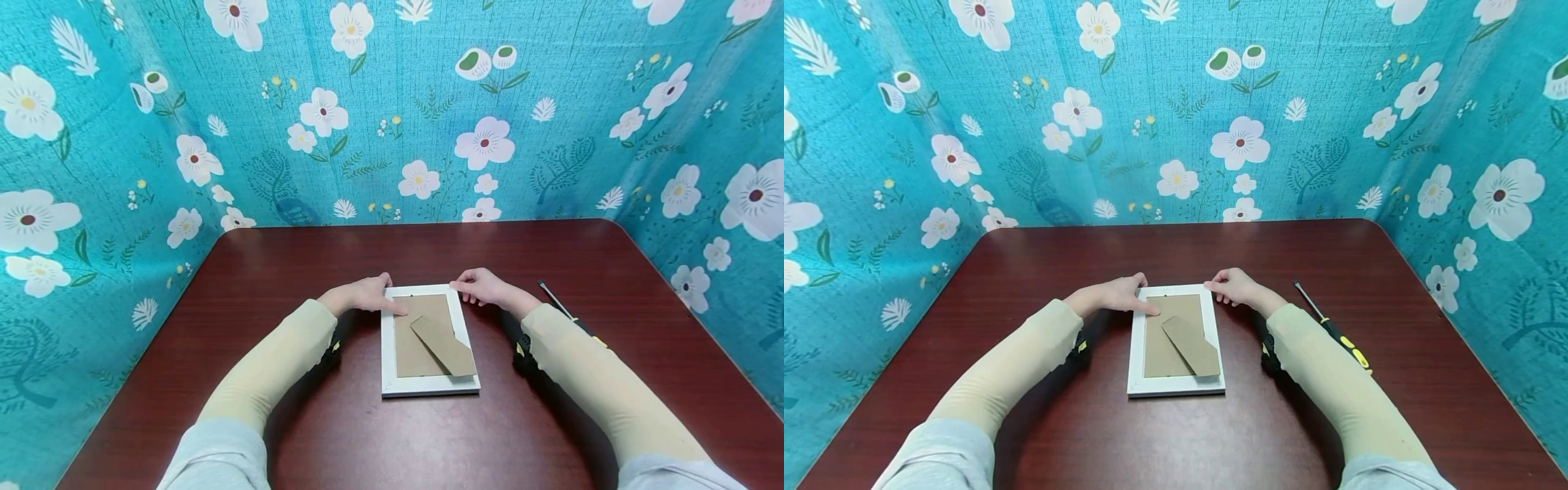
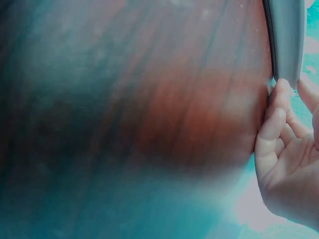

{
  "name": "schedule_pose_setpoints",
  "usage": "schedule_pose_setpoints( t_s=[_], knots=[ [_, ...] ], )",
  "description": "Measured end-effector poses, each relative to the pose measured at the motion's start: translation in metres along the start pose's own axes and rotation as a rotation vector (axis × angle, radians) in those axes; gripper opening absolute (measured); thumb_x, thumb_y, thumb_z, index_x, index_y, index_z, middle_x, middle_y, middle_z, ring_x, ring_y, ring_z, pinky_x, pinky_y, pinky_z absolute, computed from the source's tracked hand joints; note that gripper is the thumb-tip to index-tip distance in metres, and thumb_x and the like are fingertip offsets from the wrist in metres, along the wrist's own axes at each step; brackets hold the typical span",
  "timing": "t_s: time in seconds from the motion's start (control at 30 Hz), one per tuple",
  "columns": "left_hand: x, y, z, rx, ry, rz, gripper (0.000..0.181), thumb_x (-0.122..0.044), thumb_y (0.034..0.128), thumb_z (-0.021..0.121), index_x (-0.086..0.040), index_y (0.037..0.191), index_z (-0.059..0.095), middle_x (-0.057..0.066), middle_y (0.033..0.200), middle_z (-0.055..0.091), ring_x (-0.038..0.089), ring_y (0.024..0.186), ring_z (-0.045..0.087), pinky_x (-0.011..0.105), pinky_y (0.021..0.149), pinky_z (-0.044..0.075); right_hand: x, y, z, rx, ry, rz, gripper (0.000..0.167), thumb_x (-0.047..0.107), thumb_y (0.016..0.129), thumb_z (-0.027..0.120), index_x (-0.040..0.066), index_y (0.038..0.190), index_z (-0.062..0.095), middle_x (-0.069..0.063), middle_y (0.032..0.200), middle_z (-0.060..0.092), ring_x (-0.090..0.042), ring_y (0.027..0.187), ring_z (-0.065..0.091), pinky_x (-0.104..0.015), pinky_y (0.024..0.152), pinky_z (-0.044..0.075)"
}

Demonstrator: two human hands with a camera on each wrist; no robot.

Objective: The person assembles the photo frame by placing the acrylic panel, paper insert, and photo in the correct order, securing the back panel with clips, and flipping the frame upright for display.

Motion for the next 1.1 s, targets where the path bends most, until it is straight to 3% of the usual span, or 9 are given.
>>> schedule_pose_setpoints(
  t_s=[0.37,0.67,0.83,0.97,1.1],
  knots=[
    [-0.001,0.001,0.0,0.038,-0.095,-0.079,0.067,-0.049,0.0796,0.076,-0.008,0.118,0.04,0.006,0.08,0.046,0.016,0.06,0.044,0.027,0.053,0.036,0.005,0.001,-0.004,-0.028,-0.026,-0.003,0.031,0.029,0.099,0.058,-0.001,0.104,0.061,-0.006,0.072,0.058,-0.017,0.061,0.052,-0.027,0.053,0.045],
    [-0.003,-0.003,0.003,0.08,-0.08,-0.117,0.071,-0.05,0.0818,0.074,-0.007,0.124,0.036,0.009,0.087,0.049,0.019,0.071,0.05,0.033,0.064,0.044,0.009,-0.014,-0.002,-0.024,-0.057,-0.023,0.037,0.028,0.099,0.057,-0.005,0.116,0.054,-0.009,0.079,0.061,-0.018,0.065,0.055,-0.029,0.054,0.049],
    [-0.003,-0.004,0.005,0.08,-0.093,-0.109,0.07,-0.048,0.082,0.075,-0.007,0.124,0.036,0.01,0.089,0.048,0.019,0.072,0.049,0.031,0.062,0.043,0.009,-0.034,-0.017,-0.088,-0.192,-0.07,0.037,0.026,0.099,0.058,-0.004,0.12,0.052,-0.012,0.089,0.062,-0.022,0.071,0.059,-0.035,0.061,0.05],
    [-0.002,-0.003,0.004,0.066,-0.1,-0.093,0.072,-0.047,0.0816,0.075,-0.006,0.126,0.036,0.01,0.09,0.049,0.019,0.072,0.049,0.029,0.06,0.042,0.007,-0.054,-0.044,-0.199,-0.341,-0.092,0.039,0.028,0.097,0.06,-0.003,0.12,0.054,-0.018,0.102,0.063,-0.029,0.087,0.061,-0.046,0.076,0.049],
    [-0.003,-0.004,0.003,0.06,-0.101,-0.082,0.073,-0.046,0.0821,0.076,-0.004,0.128,0.035,0.01,0.091,0.049,0.019,0.071,0.049,0.029,0.06,0.042,-0.005,-0.075,-0.071,-0.266,-0.455,-0.067,0.044,0.031,0.096,0.061,-0.005,0.122,0.053,-0.022,0.107,0.062,-0.034,0.094,0.06,-0.053,0.078,0.048]
  ],
)
Point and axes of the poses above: each hand's wrist, its own y-axis towards the middle knuckle, its own z-axis out of the palm, x = y × z, the point moved 6 cm from there along y, towards the middle knuckle
